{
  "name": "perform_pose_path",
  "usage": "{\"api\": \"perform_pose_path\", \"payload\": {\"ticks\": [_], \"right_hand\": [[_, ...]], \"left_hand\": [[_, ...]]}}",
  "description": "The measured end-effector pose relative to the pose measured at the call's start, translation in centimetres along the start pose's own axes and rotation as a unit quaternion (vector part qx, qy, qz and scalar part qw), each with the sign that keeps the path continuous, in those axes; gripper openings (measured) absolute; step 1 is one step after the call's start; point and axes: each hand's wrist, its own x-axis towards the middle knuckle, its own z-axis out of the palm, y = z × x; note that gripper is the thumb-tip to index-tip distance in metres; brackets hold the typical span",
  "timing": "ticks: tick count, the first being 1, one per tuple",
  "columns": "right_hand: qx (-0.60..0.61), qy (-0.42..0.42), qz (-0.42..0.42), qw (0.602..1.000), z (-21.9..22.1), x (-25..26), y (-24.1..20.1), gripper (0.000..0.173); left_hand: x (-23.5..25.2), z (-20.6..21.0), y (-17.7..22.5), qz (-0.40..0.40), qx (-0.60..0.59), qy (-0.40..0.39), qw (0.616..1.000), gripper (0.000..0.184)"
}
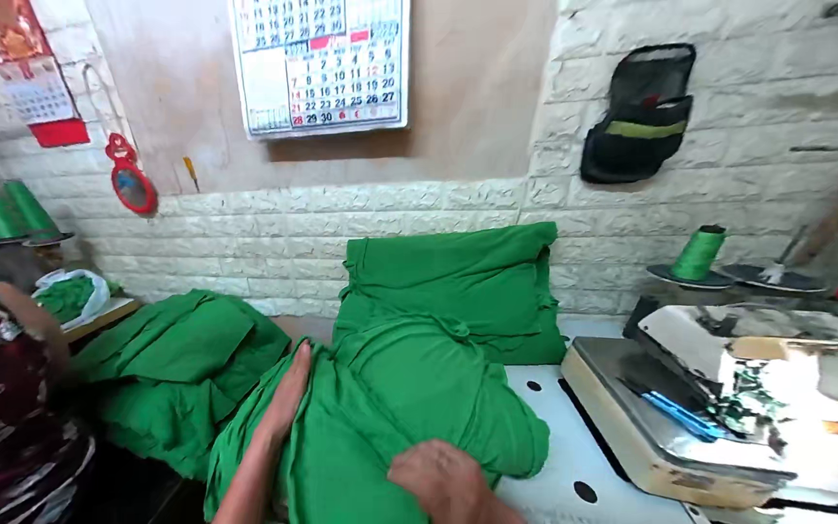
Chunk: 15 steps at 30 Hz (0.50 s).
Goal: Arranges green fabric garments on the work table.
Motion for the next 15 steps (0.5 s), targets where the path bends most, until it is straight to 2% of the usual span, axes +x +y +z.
{"api": "perform_pose_path", "payload": {"ticks": [2, 3, 5, 6, 8, 9, 10, 11, 12, 13, 14, 15], "right_hand": [[-0.036, 0.064, 0.056, 0.996, -1.0, 1.6, 2.3, 0.023], [-0.054, 0.079, 0.111, 0.989, -1.6, 2.3, 3.4, 0.023], [-0.055, 0.069, 0.299, 0.950, -2.4, 3.6, 5.1, 0.026], [-0.019, 0.040, 0.420, 0.906, -2.6, 3.9, 6.3, 0.033], [0.100, -0.007, 0.635, 0.766, -2.2, 2.8, 10.0, 0.043], [0.138, -0.016, 0.702, 0.699, -1.3, 1.3, 11.6, 0.043], [0.155, -0.032, 0.740, 0.654, -0.5, -0.2, 12.6, 0.043], [0.154, -0.045, 0.756, 0.634, 0.0, -1.1, 13.0, 0.042], [0.138, -0.054, 0.755, 0.639, 0.1, -1.5, 13.1, 0.041], [0.115, -0.066, 0.738, 0.662, -0.2, -1.3, 13.2, 0.042], [0.085, -0.081, 0.711, 0.693, -0.8, -0.8, 13.1, 0.045], [0.041, -0.103, 0.676, 0.728, -1.5, 0.1, 12.7, 0.049]], "left_hand": [[-0.2, 0.1, -0.2, -0.013, -0.023, 0.015, 1.000, 0.069], [-0.1, 0.1, -0.2, -0.017, -0.033, 0.022, 0.999, 0.070], [0.2, 0.2, -0.4, -0.021, -0.054, 0.036, 0.998, 0.075], [0.3, 0.2, -0.4, -0.022, -0.061, 0.041, 0.997, 0.075], [0.2, 0.4, -0.1, -0.018, -0.051, 0.053, 0.997, 0.070], [-0.1, 0.6, 0.2, -0.006, -0.023, 0.073, 0.997, 0.066], [-0.3, 0.9, 0.3, 0.031, 0.024, 0.098, 0.994, 0.061], [-0.6, 1.1, 0.3, 0.088, 0.076, 0.118, 0.986, 0.055], [-0.8, 1.2, 0.3, 0.150, 0.128, 0.122, 0.973, 0.049], [-0.9, 1.3, 0.5, 0.197, 0.170, 0.100, 0.960, 0.047], [-0.9, 1.4, 0.7, 0.222, 0.200, 0.058, 0.952, 0.048], [-0.8, 1.7, 1.1, 0.215, 0.224, -0.001, 0.951, 0.054]]}}
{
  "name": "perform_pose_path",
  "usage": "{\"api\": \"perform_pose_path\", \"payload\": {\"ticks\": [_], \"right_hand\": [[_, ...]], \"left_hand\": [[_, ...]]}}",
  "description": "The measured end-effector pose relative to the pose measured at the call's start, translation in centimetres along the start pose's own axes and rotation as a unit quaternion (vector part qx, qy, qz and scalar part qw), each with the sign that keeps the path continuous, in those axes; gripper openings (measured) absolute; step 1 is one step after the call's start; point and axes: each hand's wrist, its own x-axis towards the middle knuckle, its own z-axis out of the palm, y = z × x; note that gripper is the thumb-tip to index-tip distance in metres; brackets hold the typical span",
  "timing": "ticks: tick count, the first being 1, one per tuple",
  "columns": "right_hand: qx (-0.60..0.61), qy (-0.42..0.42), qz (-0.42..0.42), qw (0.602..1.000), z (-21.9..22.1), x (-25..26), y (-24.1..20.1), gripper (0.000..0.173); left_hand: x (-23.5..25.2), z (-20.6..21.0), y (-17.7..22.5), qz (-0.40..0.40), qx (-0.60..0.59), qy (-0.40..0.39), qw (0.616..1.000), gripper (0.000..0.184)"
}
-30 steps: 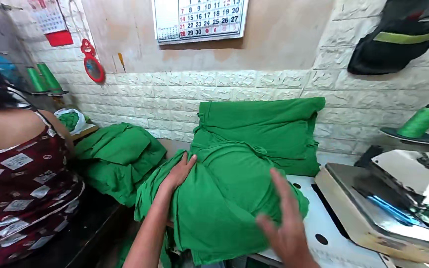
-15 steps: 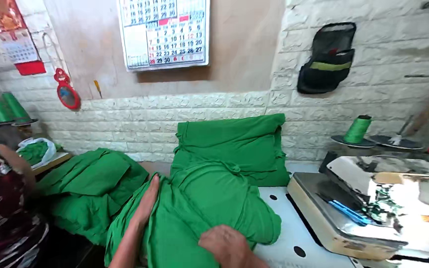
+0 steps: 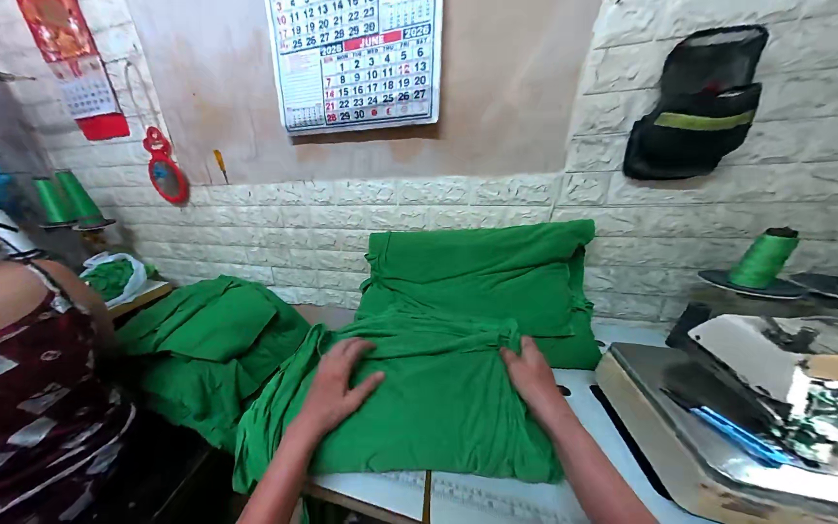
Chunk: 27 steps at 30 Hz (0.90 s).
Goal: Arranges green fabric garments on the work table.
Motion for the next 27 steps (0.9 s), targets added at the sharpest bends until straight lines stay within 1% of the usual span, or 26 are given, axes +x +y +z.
{"api": "perform_pose_path", "payload": {"ticks": [1, 2, 4, 5, 6, 7, 8, 9, 10, 11, 12, 13, 15, 16, 17, 18, 19, 20, 21, 22, 23, 25, 26, 27], "right_hand": [[-0.058, 0.033, -0.058, 0.996, -0.6, -0.8, -1.1, 0.049], [-0.106, 0.077, -0.127, 0.983, -1.0, -1.6, -2.5, 0.050], [-0.134, 0.146, -0.282, 0.939, -0.9, -3.0, -5.4, 0.046], [-0.132, 0.156, -0.354, 0.913, -0.4, -3.4, -6.7, 0.045], [-0.130, 0.147, -0.415, 0.888, 0.5, -3.7, -7.9, 0.045], [-0.135, 0.126, -0.461, 0.868, 1.8, -3.6, -8.7, 0.047], [-0.146, 0.092, -0.487, 0.856, 3.4, -2.9, -9.0, 0.052], [-0.172, 0.035, -0.480, 0.859, 5.1, -1.8, -8.5, 0.059], [-0.207, -0.054, -0.432, 0.876, 6.6, -0.5, -7.5, 0.065], [-0.225, -0.159, -0.349, 0.896, 7.8, 0.8, -6.5, 0.068], [-0.220, -0.237, -0.267, 0.908, 8.5, 2.2, -5.7, 0.068], [-0.221, -0.271, -0.215, 0.912, 8.8, 3.2, -5.3, 0.070], [-0.246, -0.273, -0.193, 0.910, 8.5, 3.7, -5.3, 0.071], [-0.260, -0.269, -0.200, 0.905, 8.3, 3.4, -5.3, 0.071], [-0.270, -0.262, -0.213, 0.902, 8.1, 3.1, -5.1, 0.071], [-0.274, -0.253, -0.227, 0.900, 7.9, 3.0, -5.0, 0.070], [-0.273, -0.244, -0.239, 0.899, 7.8, 2.9, -4.8, 0.070], [-0.271, -0.239, -0.249, 0.898, 7.6, 2.7, -4.6, 0.070], [-0.270, -0.236, -0.254, 0.898, 7.5, 2.7, -4.5, 0.070], [-0.267, -0.235, -0.258, 0.898, 7.5, 2.7, -4.4, 0.071], [-0.263, -0.235, -0.264, 0.898, 7.4, 2.7, -4.3, 0.071], [-0.262, -0.232, -0.274, 0.896, 7.3, 2.8, -4.2, 0.070], [-0.266, -0.231, -0.275, 0.894, 7.2, 2.7, -4.2, 0.070], [-0.271, -0.230, -0.273, 0.894, 7.1, 2.5, -4.2, 0.070]], "left_hand": [[0.4, 0.1, 0.3, -0.011, 0.008, -0.061, 0.998, 0.060], [1.0, 0.3, 0.5, -0.032, 0.014, -0.110, 0.993, 0.066], [2.5, 0.7, 0.9, -0.083, 0.011, -0.164, 0.983, 0.073], [3.2, 1.0, 1.1, -0.107, 0.008, -0.173, 0.979, 0.072], [3.7, 1.3, 1.2, -0.122, 0.001, -0.171, 0.978, 0.068], [4.0, 1.7, 1.1, -0.128, -0.008, -0.159, 0.979, 0.061], [4.0, 2.0, 0.9, -0.127, -0.021, -0.140, 0.982, 0.056], [3.6, 2.1, 0.8, -0.125, -0.037, -0.124, 0.984, 0.054], [3.0, 1.9, 0.6, -0.123, -0.048, -0.110, 0.985, 0.052], [2.1, 1.6, 0.6, -0.125, -0.048, -0.093, 0.987, 0.052], [1.0, 0.9, 0.7, -0.129, -0.037, -0.071, 0.988, 0.051], [-0.4, 0.1, 0.8, -0.134, -0.023, -0.041, 0.990, 0.050], [-4.2, -1.4, 0.4, -0.155, -0.009, 0.058, 0.986, 0.047], [-6.6, -2.0, 0.0, -0.182, -0.018, 0.120, 0.976, 0.043], [-9.0, -2.5, -0.4, -0.216, -0.032, 0.191, 0.957, 0.037], [-11.3, -2.7, -0.8, -0.252, -0.052, 0.271, 0.928, 0.033], [-13.6, -2.6, -1.1, -0.290, -0.065, 0.347, 0.889, 0.033], [-15.8, -2.2, -1.3, -0.329, -0.079, 0.402, 0.851, 0.036], [-17.7, -1.3, -1.5, -0.368, -0.098, 0.434, 0.816, 0.040], [-19.6, -0.1, -1.4, -0.412, -0.128, 0.431, 0.793, 0.046], [-21.2, 1.3, -1.1, -0.462, -0.167, 0.393, 0.777, 0.056], [-23.6, 4.5, -0.5, -0.542, -0.294, 0.243, 0.749, 0.081], [-24.3, 6.3, -0.3, -0.559, -0.376, 0.168, 0.720, 0.092], [-24.6, 8.1, -0.3, -0.566, -0.459, 0.122, 0.673, 0.100]]}}
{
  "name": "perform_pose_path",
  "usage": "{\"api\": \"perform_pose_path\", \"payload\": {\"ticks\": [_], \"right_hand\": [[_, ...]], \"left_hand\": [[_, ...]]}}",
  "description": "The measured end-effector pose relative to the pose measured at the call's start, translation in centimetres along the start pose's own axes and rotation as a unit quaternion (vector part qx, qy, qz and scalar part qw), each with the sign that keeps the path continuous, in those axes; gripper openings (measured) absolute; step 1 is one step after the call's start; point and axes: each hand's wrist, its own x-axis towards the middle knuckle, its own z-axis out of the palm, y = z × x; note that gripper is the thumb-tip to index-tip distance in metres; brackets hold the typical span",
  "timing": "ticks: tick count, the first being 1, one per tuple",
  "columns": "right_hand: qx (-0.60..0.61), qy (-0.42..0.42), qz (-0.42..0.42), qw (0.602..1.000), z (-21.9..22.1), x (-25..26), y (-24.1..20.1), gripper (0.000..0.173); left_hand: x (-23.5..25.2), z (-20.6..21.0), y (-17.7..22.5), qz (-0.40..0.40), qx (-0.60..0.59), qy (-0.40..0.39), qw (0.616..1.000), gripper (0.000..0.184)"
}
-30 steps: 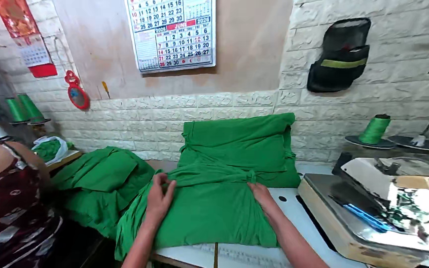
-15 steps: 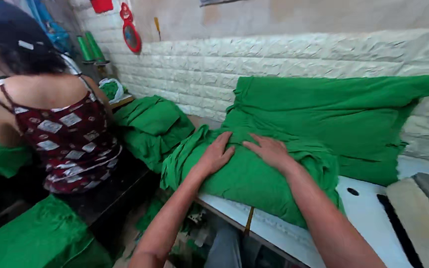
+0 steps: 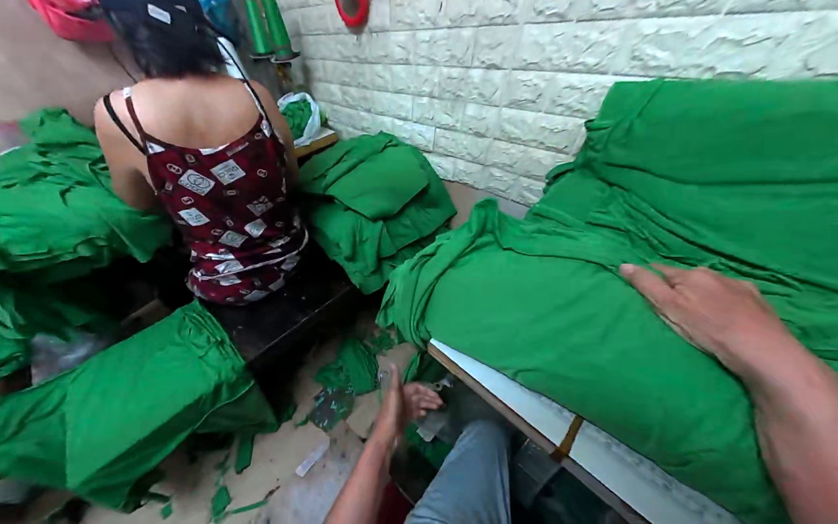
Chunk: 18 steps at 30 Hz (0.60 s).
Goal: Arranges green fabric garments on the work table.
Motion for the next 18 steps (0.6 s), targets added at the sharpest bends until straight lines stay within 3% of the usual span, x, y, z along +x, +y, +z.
{"api": "perform_pose_path", "payload": {"ticks": [3, 6, 9, 12, 14, 16, 18], "right_hand": [[-0.017, 0.008, 0.011, 1.000, -0.4, -1.4, -0.5, 0.073], [-0.018, 0.021, 0.018, 0.999, -0.7, -3.4, -1.1, 0.074], [-0.013, 0.045, 0.019, 0.999, -0.7, -4.6, -1.5, 0.071], [-0.011, 0.069, 0.007, 0.998, -0.3, -4.4, -1.3, 0.068], [-0.007, 0.082, 0.002, 0.997, -0.1, -4.2, -1.1, 0.068], [0.000, 0.082, 0.008, 0.997, 0.0, -4.0, -1.0, 0.068], [0.010, 0.075, 0.021, 0.997, -0.1, -3.9, -0.9, 0.067]], "left_hand": [[3.0, 2.2, -3.7, -0.101, -0.225, -0.087, 0.965, 0.114], [6.5, 4.0, -4.1, -0.094, -0.357, -0.049, 0.928, 0.109], [8.7, 5.1, -1.0, -0.037, -0.430, 0.030, 0.902, 0.099], [10.3, 5.1, 2.2, 0.001, -0.482, 0.155, 0.862, 0.076], [11.2, 4.0, 2.9, 0.050, -0.461, 0.222, 0.858, 0.076], [12.9, 1.5, 2.6, 0.138, -0.410, 0.230, 0.872, 0.084], [14.3, -1.3, 4.1, 0.225, -0.396, 0.223, 0.862, 0.080]]}}
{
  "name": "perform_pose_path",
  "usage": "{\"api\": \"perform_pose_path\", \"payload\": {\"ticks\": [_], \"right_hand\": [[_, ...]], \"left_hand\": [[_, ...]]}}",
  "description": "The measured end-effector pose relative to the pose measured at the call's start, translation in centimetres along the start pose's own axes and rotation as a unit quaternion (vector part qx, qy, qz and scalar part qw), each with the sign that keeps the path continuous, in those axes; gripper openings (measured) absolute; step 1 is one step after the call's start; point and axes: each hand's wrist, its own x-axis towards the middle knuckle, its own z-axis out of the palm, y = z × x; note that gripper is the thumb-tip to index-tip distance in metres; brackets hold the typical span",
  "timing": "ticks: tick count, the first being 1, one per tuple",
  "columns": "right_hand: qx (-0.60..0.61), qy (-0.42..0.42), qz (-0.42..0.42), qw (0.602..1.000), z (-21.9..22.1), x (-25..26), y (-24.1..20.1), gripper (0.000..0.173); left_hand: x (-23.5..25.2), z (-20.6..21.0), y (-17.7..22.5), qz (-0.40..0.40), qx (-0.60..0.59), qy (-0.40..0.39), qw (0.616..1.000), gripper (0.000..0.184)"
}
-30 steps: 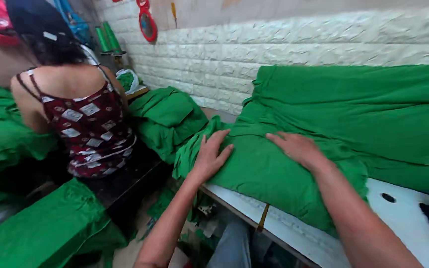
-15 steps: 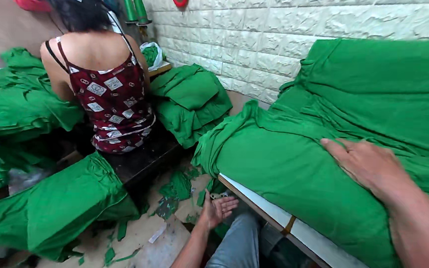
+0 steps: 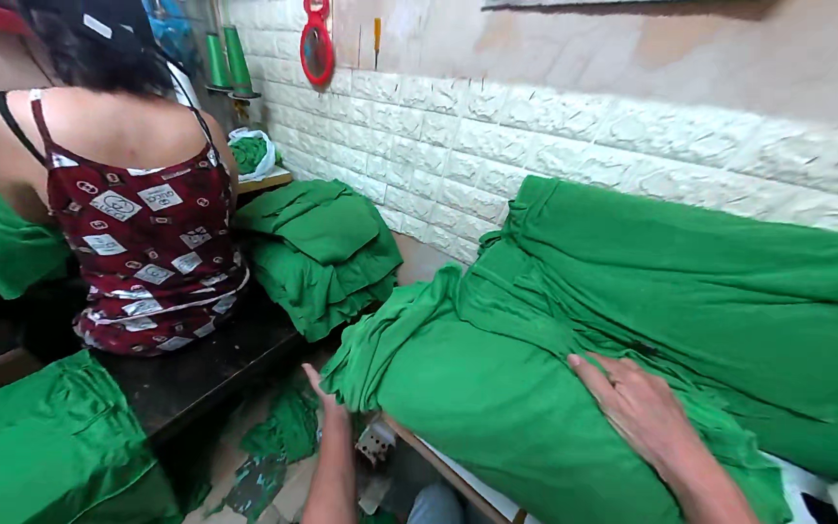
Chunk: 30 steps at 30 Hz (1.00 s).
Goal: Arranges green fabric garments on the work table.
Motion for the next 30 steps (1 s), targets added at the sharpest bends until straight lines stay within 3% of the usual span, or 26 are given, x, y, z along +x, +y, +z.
{"api": "perform_pose_path", "payload": {"ticks": [4, 7, 9, 14, 16, 18, 21, 23, 25, 26, 28, 30], "right_hand": [[-0.004, -0.005, 0.007, 1.000, 0.2, 0.3, 0.4, 0.077], [-0.011, -0.013, 0.008, 1.000, 0.1, 0.5, 0.1, 0.083], [-0.029, -0.010, 0.001, 1.000, 0.0, 0.5, -0.3, 0.079], [-0.092, 0.113, -0.115, 0.983, -0.5, 1.2, -3.1, 0.056], [-0.064, 0.076, -0.151, 0.984, -1.6, 2.5, -5.8, 0.064], [-0.038, -0.049, -0.137, 0.989, -2.5, 4.7, -9.1, 0.084], [-0.039, -0.183, -0.122, 0.975, -0.7, 9.0, -12.2, 0.109], [-0.008, -0.236, -0.097, 0.967, 2.6, 11.5, -12.2, 0.125], [0.032, -0.289, -0.058, 0.955, 5.5, 12.9, -11.3, 0.130], [0.042, -0.306, -0.053, 0.950, 6.2, 13.2, -10.9, 0.122], [0.076, -0.304, -0.078, 0.946, 6.5, 13.5, -10.5, 0.086], [0.089, -0.256, -0.094, 0.958, 5.5, 12.7, -10.8, 0.064]], "left_hand": [[3.5, 3.3, 6.3, 0.064, -0.099, -0.010, 0.993, 0.068], [3.9, 5.4, 10.8, 0.073, -0.104, -0.094, 0.987, 0.062], [3.4, 7.1, 13.5, 0.067, -0.107, -0.186, 0.974, 0.058], [-0.2, 12.8, 18.1, 0.050, -0.003, -0.342, 0.938, 0.033], [-1.8, 14.8, 18.9, 0.037, 0.160, -0.427, 0.889, 0.040], [-3.3, 16.4, 18.6, 0.018, 0.350, -0.461, 0.816, 0.044], [-6.3, 17.9, 17.2, -0.023, 0.593, -0.366, 0.717, 0.060], [-7.5, 18.5, 16.7, -0.044, 0.664, -0.339, 0.665, 0.064], [-7.5, 18.2, 16.6, -0.055, 0.639, -0.346, 0.685, 0.055], [-7.3, 17.9, 16.6, -0.058, 0.604, -0.355, 0.711, 0.050], [-6.9, 17.3, 16.5, -0.058, 0.527, -0.395, 0.750, 0.038], [-6.4, 17.0, 16.2, -0.054, 0.430, -0.445, 0.784, 0.026]]}}
